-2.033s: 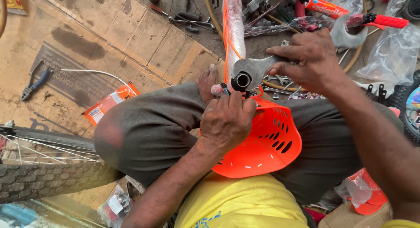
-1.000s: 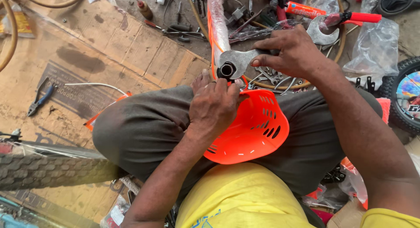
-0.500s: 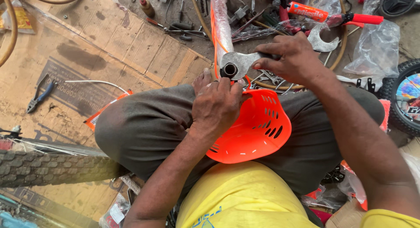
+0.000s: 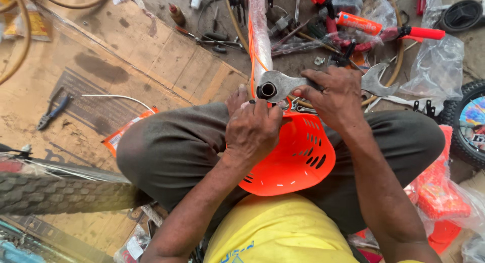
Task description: The person attaches a red plastic basket to the front of a bicycle using a wrench to tighten the bolts. They then install the handlebars, which include grips and brake levers, onto the bicycle frame and secure them with a screwdriver.
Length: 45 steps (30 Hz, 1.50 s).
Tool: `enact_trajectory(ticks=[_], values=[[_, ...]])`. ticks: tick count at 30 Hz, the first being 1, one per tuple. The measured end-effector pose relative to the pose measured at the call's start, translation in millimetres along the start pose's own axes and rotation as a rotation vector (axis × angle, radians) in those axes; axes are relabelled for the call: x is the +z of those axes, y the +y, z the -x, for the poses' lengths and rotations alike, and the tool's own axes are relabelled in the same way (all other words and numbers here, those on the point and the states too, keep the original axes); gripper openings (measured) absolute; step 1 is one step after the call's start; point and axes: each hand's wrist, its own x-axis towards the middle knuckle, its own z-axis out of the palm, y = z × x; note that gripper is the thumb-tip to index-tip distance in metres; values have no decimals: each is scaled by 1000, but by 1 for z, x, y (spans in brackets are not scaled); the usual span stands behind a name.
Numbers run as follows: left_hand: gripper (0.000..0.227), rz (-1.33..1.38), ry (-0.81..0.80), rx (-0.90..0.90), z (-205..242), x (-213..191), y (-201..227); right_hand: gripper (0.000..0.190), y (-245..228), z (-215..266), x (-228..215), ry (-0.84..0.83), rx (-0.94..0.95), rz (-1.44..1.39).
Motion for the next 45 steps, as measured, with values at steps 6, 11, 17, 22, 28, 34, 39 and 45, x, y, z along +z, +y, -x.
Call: enact_trajectory(ticks=[6,11,17,22,28,34,39,45], values=[[32,227,-97,-75,-6,-1,-7,55,59,-15,34,-397,464,-382],[32,966,137,-633,15,-15,-37,51,101,-13,100,19,379,-340],[37,933,111,-581,39,-16,-48,50,114,-4,86,135,493,-163],[37,1161,117,-652,41,7,-56,29,59,14,52,70,235,-1106],[37,1693,269,-958,31,60,-90,28,-8,38,-6,-130,45,-737],[37,1427,408,-1014,28,168,-132,24,-14,29,3,-184,15,-682],[45,1313,360,-1126,78,218,-120,20,20,21,25,-300,20,-766],[46,1318,172,-1064,125,265,-66,56,41,15,26,-521,127,-1248]])
